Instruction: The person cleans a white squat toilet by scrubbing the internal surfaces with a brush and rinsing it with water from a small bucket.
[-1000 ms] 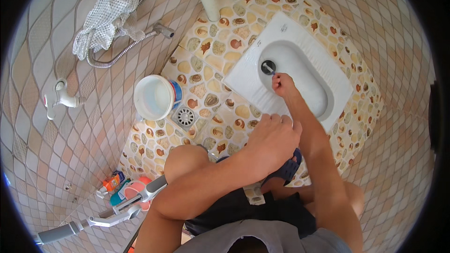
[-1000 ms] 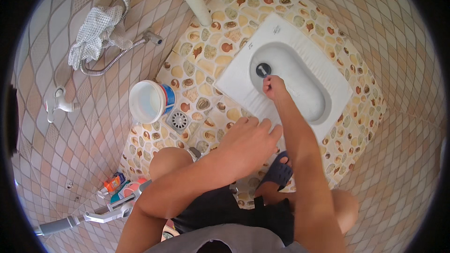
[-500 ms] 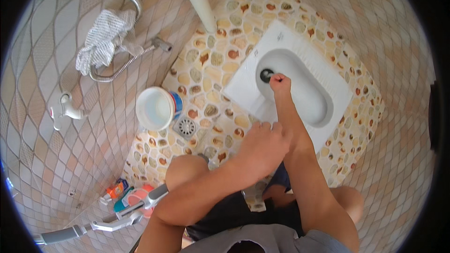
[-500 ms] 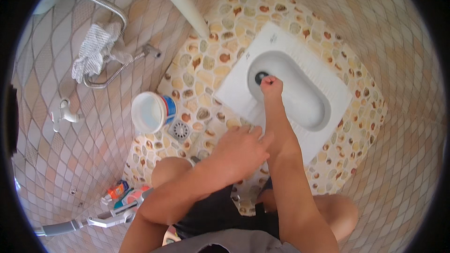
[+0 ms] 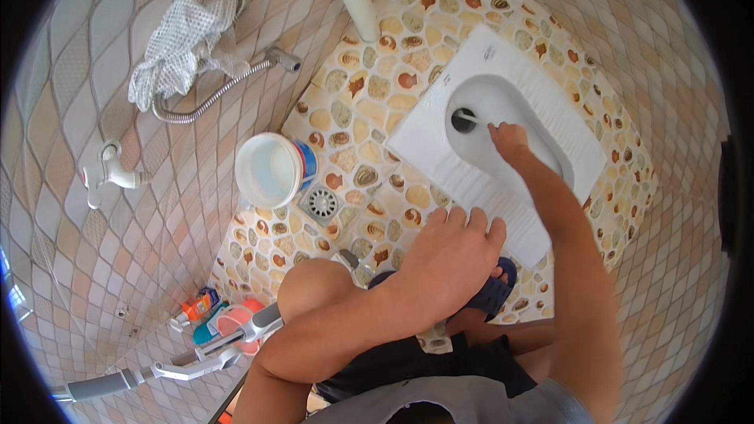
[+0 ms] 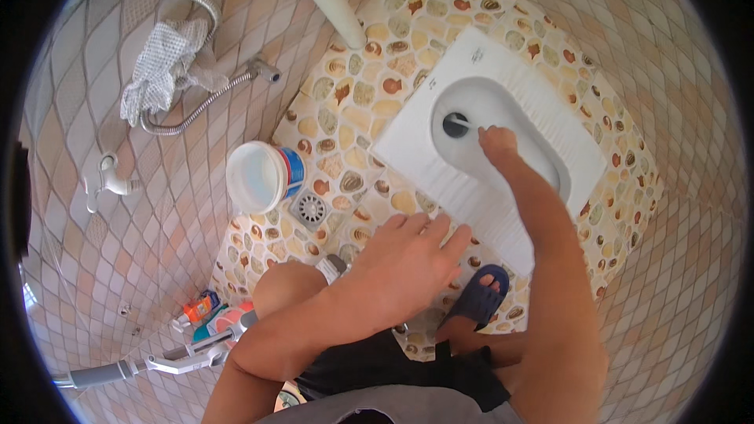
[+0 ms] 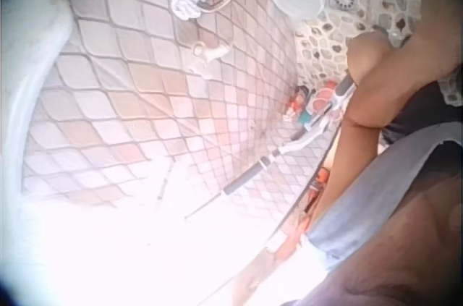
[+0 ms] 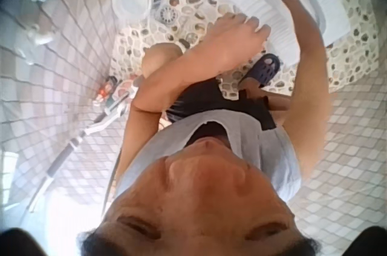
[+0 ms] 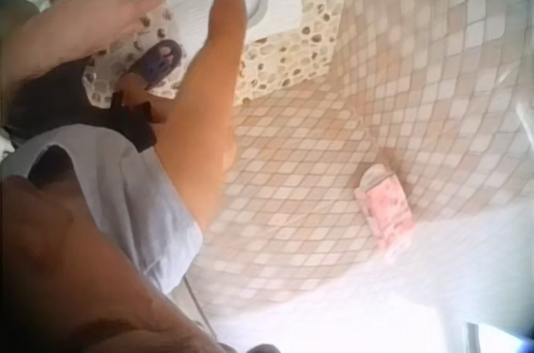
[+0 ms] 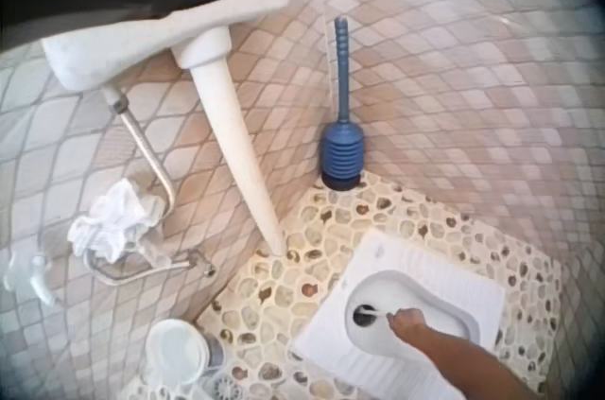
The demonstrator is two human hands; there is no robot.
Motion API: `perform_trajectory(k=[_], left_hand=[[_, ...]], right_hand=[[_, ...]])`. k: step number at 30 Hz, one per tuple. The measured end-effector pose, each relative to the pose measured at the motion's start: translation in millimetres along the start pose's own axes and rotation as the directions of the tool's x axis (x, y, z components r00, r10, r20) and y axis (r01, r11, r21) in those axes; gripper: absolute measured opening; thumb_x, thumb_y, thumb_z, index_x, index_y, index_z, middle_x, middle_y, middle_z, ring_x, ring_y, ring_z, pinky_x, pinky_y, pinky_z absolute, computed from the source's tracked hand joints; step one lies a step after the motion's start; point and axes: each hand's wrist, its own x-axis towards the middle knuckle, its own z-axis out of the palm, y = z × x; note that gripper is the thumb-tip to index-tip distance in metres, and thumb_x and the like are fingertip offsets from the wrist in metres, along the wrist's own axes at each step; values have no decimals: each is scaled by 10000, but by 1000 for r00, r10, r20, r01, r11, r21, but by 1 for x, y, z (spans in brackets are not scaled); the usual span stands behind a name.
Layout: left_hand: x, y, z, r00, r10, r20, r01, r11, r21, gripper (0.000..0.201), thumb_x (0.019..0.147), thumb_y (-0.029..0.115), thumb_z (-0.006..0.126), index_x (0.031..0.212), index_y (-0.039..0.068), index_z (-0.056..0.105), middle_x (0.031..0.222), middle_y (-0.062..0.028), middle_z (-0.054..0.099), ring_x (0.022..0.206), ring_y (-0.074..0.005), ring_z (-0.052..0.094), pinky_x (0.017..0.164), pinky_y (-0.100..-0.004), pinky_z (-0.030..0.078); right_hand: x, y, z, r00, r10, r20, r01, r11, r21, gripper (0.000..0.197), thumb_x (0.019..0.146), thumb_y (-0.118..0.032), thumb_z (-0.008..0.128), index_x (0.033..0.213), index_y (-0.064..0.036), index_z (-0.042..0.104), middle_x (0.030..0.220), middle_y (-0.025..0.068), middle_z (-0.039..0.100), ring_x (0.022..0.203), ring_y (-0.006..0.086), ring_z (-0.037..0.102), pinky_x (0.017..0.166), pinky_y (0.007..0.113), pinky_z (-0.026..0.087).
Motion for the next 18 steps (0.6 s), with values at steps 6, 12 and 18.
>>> perform_trajectory(k=[6, 12, 18], left_hand=[[-2, -7, 9, 1000, -19, 21, 19, 1000, 12, 402, 840, 226, 669, 1162, 17, 547, 990, -143, 600, 935, -296, 616, 835, -403, 472], [4, -1, 8, 1000, 11, -16, -10, 998, 58, 385, 851, 226, 659, 1155, 23, 539, 993, -143, 601, 942, -300, 616, 843, -406, 468], [-3, -7, 8, 998, -30, 57, 25, 996, 89, 399, 855, 230, 658, 1167, 21, 523, 1028, -148, 600, 940, -303, 618, 846, -406, 468]], right_hand=[[-7, -18, -2, 990, -5, 142, -26, 976, 216, 452, 853, -78, 546, 1303, -122, 551, 974, 157, 671, 901, 313, 675, 765, 425, 555], [-1, 1, 11, 999, 24, -39, -2, 879, 477, 440, 750, -50, 569, 1179, -110, 645, 1002, 171, 678, 973, 343, 643, 835, 455, 530], [-3, -23, 10, 997, 54, 50, -74, 802, 592, 383, 793, -76, 521, 1149, -113, 660, 1073, 167, 664, 1014, 346, 624, 885, 420, 516]])
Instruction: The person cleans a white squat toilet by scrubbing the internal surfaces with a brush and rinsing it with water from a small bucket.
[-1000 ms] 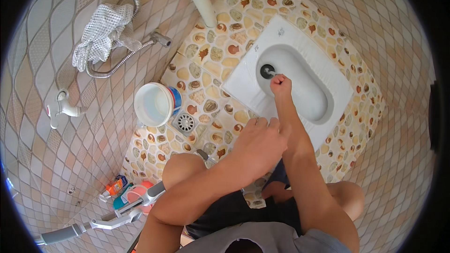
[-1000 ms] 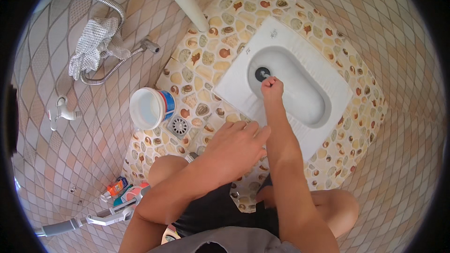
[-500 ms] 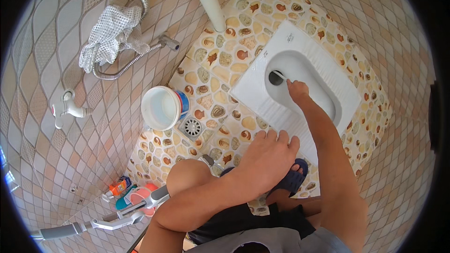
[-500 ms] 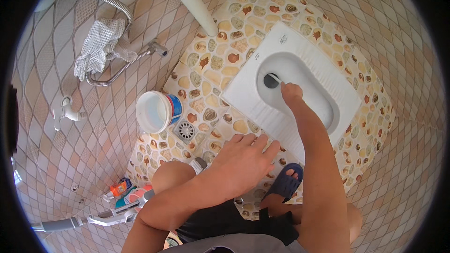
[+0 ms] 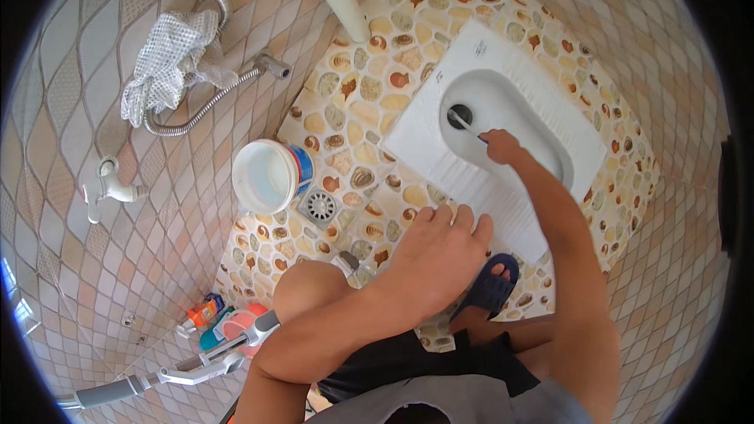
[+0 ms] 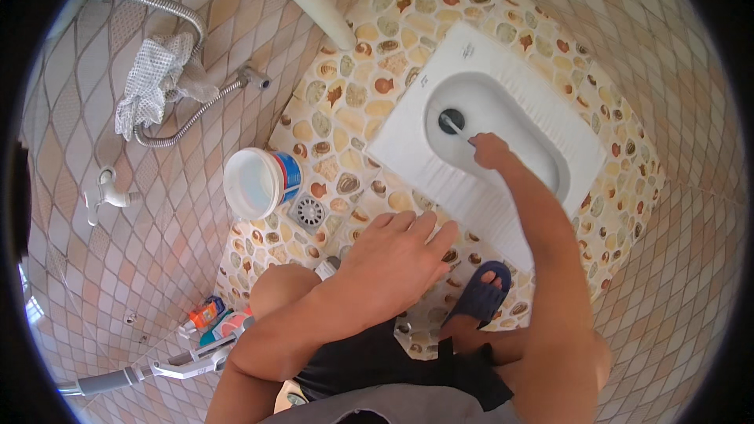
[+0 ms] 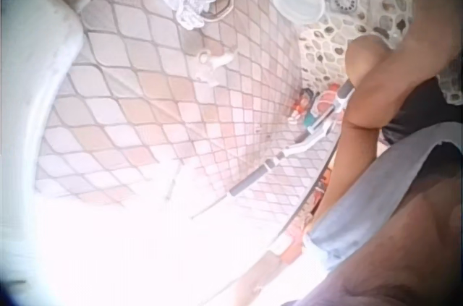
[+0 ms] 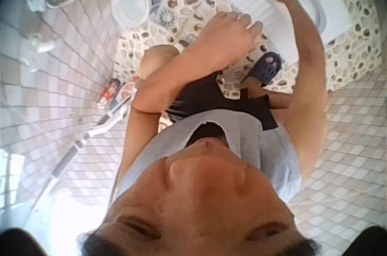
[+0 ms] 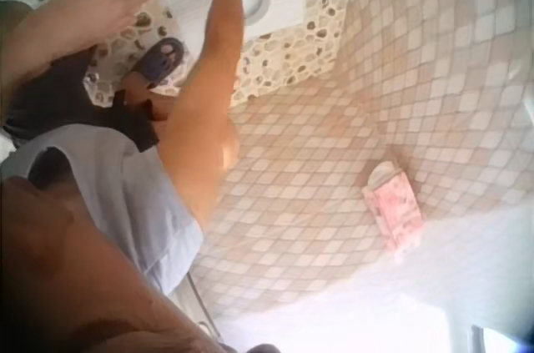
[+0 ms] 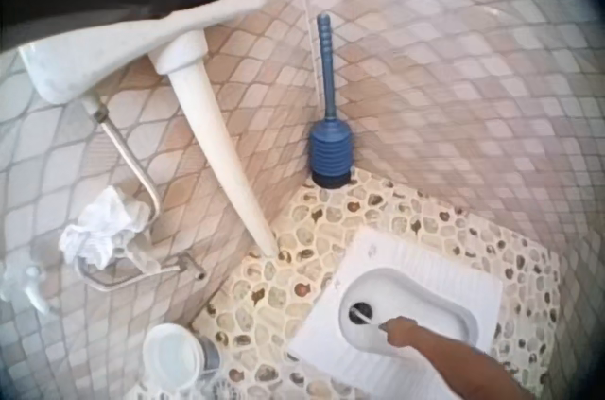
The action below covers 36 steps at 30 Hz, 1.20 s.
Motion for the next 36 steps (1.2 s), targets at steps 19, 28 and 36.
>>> perform_trajectory(k=[19, 28, 36], left_hand=[[15, -1, 10, 999, 40, -19, -39, 999, 37, 408, 848, 237, 665, 1171, 15, 552, 999, -152, 613, 922, -308, 632, 823, -393, 479], [15, 2, 16, 997, 46, -60, -47, 999, -11, 375, 856, 236, 656, 1142, 11, 568, 969, -145, 627, 904, -315, 636, 798, -417, 489], [8, 4, 16, 997, 55, -62, -57, 998, -29, 316, 876, 216, 616, 1111, 9, 577, 944, -138, 626, 916, -314, 630, 806, -424, 482]], right_hand=[[0, -28, -10, 998, 3, 57, 15, 948, -317, 261, 813, -103, 546, 1026, -101, 697, 1034, 127, 691, 975, 284, 667, 810, 422, 548], [-18, -18, -34, 998, -16, 53, 39, 881, -471, 144, 821, -103, 594, 907, -66, 704, 935, 135, 707, 896, 267, 698, 741, 399, 566], [-27, -60, -123, 975, -84, 204, 152, 926, -345, 195, 761, -75, 580, 892, -42, 720, 864, 217, 695, 875, 341, 690, 736, 438, 544]])
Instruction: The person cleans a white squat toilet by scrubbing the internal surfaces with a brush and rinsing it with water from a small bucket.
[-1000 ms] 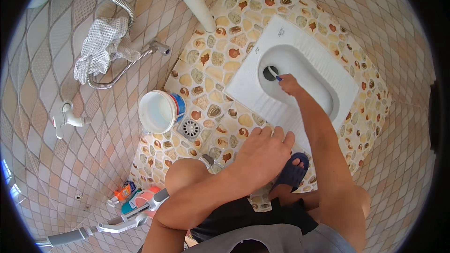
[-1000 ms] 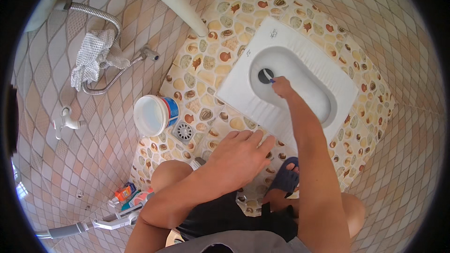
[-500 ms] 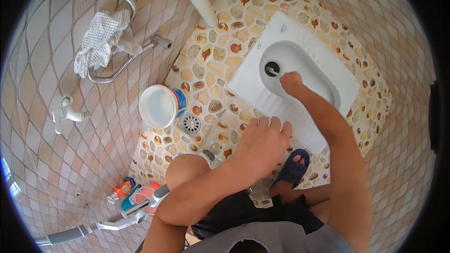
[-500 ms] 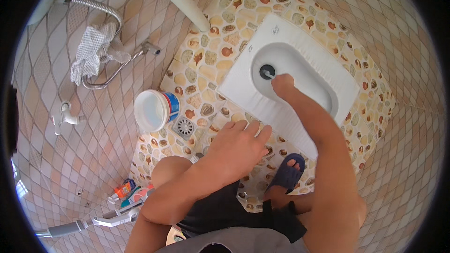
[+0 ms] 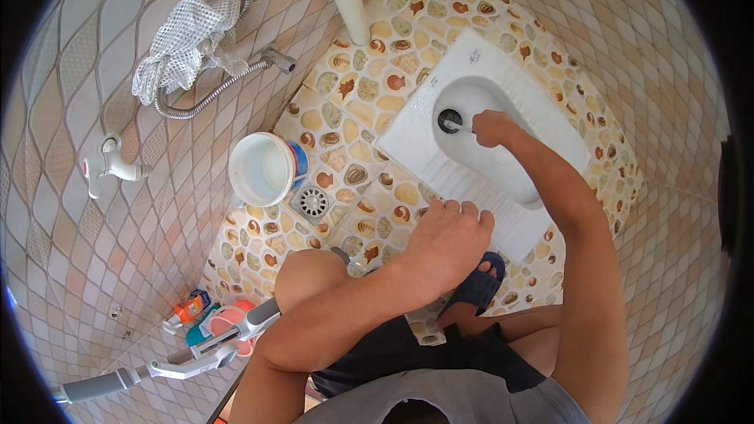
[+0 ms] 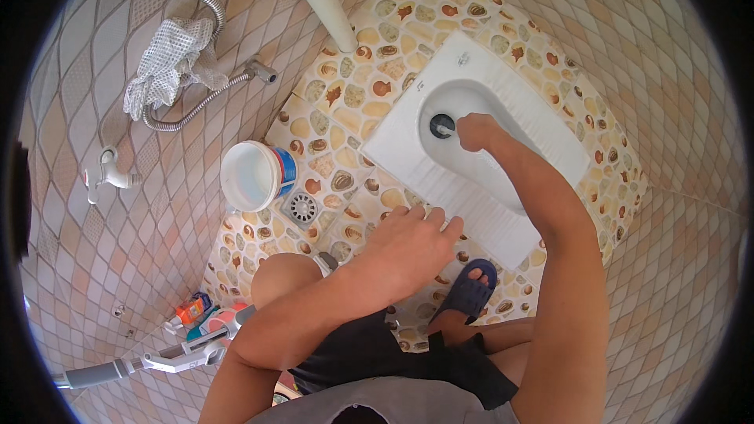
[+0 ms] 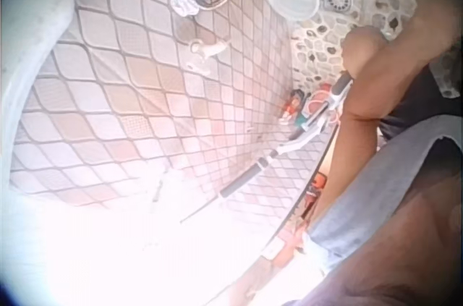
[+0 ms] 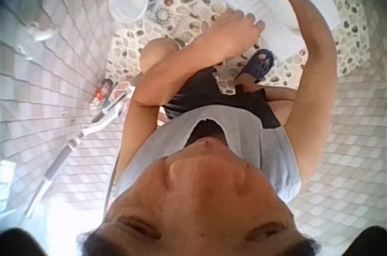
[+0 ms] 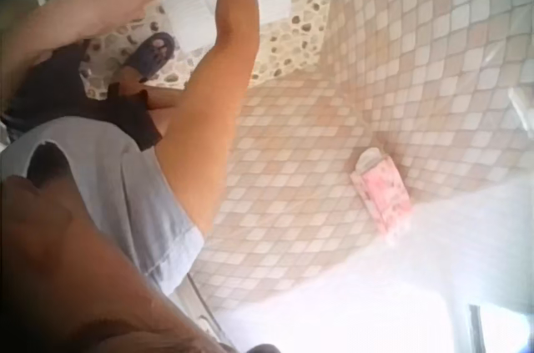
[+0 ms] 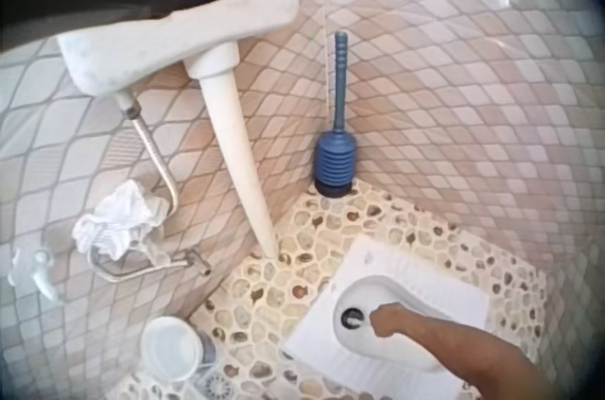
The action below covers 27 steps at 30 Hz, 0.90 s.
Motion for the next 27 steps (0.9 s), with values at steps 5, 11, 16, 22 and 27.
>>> perform_trajectory(k=[5, 11, 16, 22, 27], left_hand=[[-1, 6, -6, 1000, 6, 24, -6, 1000, -9, 309, 872, 203, 612, 1118, 19, 582, 956, -134, 624, 927, -306, 624, 798, -416, 472], [-5, 2, -4, 1000, -25, 10, 26, 999, -22, 315, 864, 214, 627, 1108, 22, 576, 958, -134, 617, 923, -304, 624, 794, -416, 463], [-8, 11, -18, 999, 31, 15, -31, 999, -26, 361, 855, 230, 650, 1131, 20, 549, 983, -139, 603, 955, -303, 613, 819, -412, 457], [-16, 0, -25, 999, -46, 3, 46, 998, -51, 399, 845, 216, 671, 1152, 0, 538, 1003, -156, 599, 963, -314, 609, 836, -409, 456], [-4, 4, -12, 1000, -7, 2, 7, 999, -46, 381, 837, 196, 663, 1145, 5, 547, 992, -157, 604, 939, -312, 615, 816, -407, 457]], right_hand=[[12, 10, 26, 981, -111, 157, 92, 988, 125, 143, 779, -40, 543, 821, 3, 673, 699, 186, 645, 544, 286, 629, 434, 408, 471], [64, -22, 122, 886, 168, 433, -296, -514, 805, 146, 925, -150, 523, 821, -51, 495, 612, 54, 465, 378, 95, 294, 334, 268, 224], [90, 60, 170, 966, 148, 214, -214, -12, 977, 225, 927, -213, 487, 799, -37, 543, 641, 108, 572, 403, 188, 478, 367, 331, 405], [44, -5, 112, 992, 20, -127, -14, 999, 50, 195, 809, -121, 568, 964, -69, 673, 896, 157, 701, 940, 307, 676, 797, 412, 546], [52, -6, 108, 946, 207, -249, -229, 971, -65, 140, 872, -112, 573, 968, -72, 666, 903, 89, 717, 839, 237, 712, 693, 355, 568]])
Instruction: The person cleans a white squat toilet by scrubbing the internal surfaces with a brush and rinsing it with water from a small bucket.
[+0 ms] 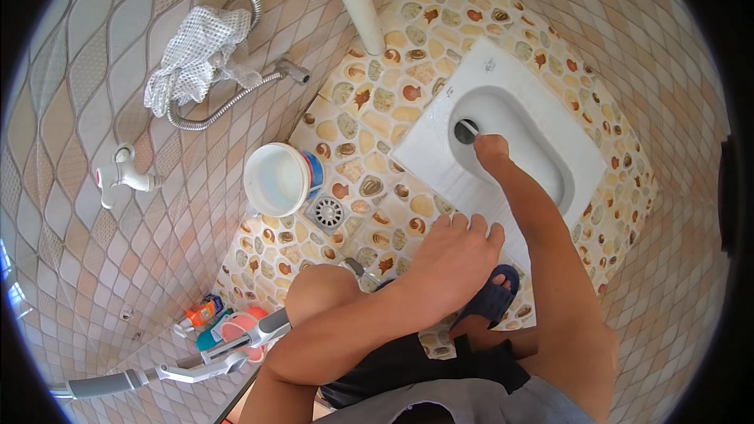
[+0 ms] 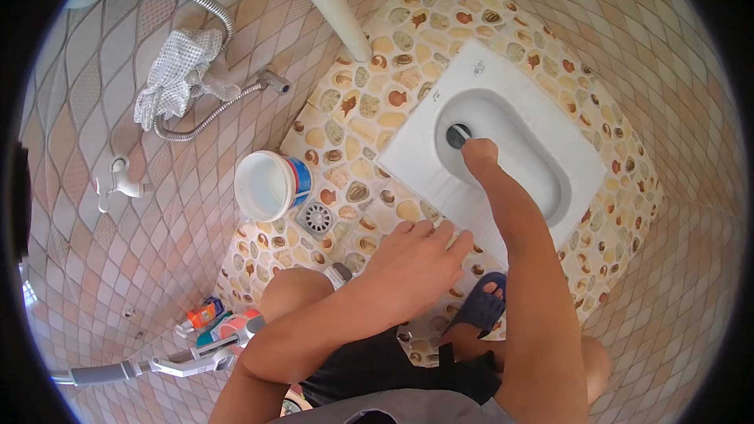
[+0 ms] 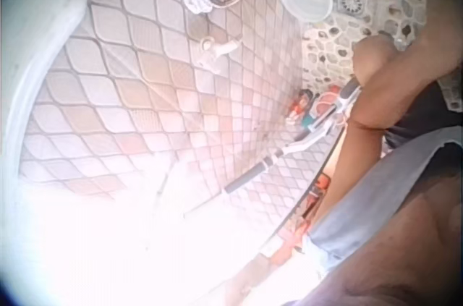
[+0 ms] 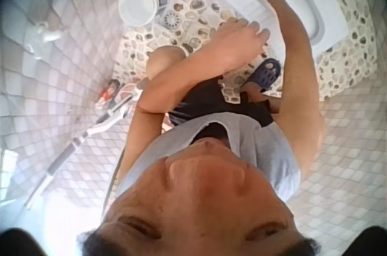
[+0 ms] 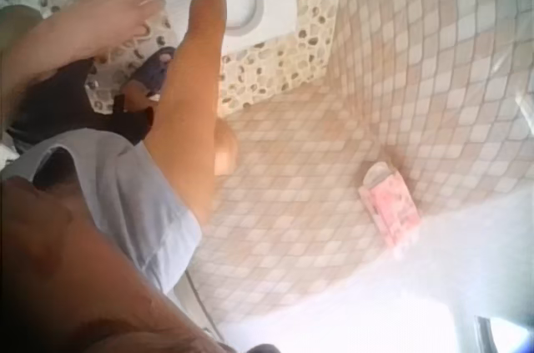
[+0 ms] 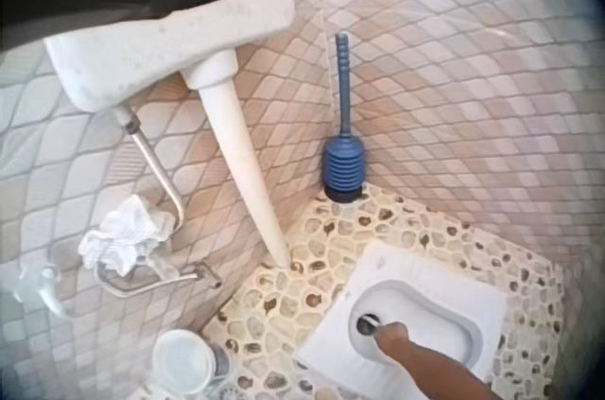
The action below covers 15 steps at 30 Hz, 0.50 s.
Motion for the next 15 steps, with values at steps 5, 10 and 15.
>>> perform_trajectory(k=[5, 10, 15], left_hand=[[-4, -2, 1, 1000, -17, -23, 17, 1000, 9, 357, 830, 176, 650, 1130, 3, 565, 963, -150, 615, 897, -310, 623, 799, -412, 461], [-1, -1, 8, 999, 29, -30, -29, 1000, 0, 335, 814, 143, 635, 1112, 0, 577, 942, -151, 624, 875, -315, 634, 788, -415, 472], [-2, -2, 16, 999, 7, -48, -6, 1000, 8, 294, 771, 105, 663, 1033, -14, 600, 897, -154, 632, 876, -319, 637, 770, -415, 478]], right_hand=[[-1, -7, -7, 994, -49, 99, 48, 999, 12, 126, 843, -123, 593, 919, -72, 680, 927, 122, 719, 869, 259, 713, 706, 360, 572], [11, 23, -47, 850, -357, 388, 375, 927, 32, 177, 800, -85, 559, 697, 34, 642, 688, 186, 669, 567, 300, 660, 493, 379, 510], [0, 31, -76, 855, -41, 517, -305, 766, 566, 181, 794, -31, 508, 662, 42, 609, 559, 164, 590, 393, 273, 547, 397, 358, 442]])
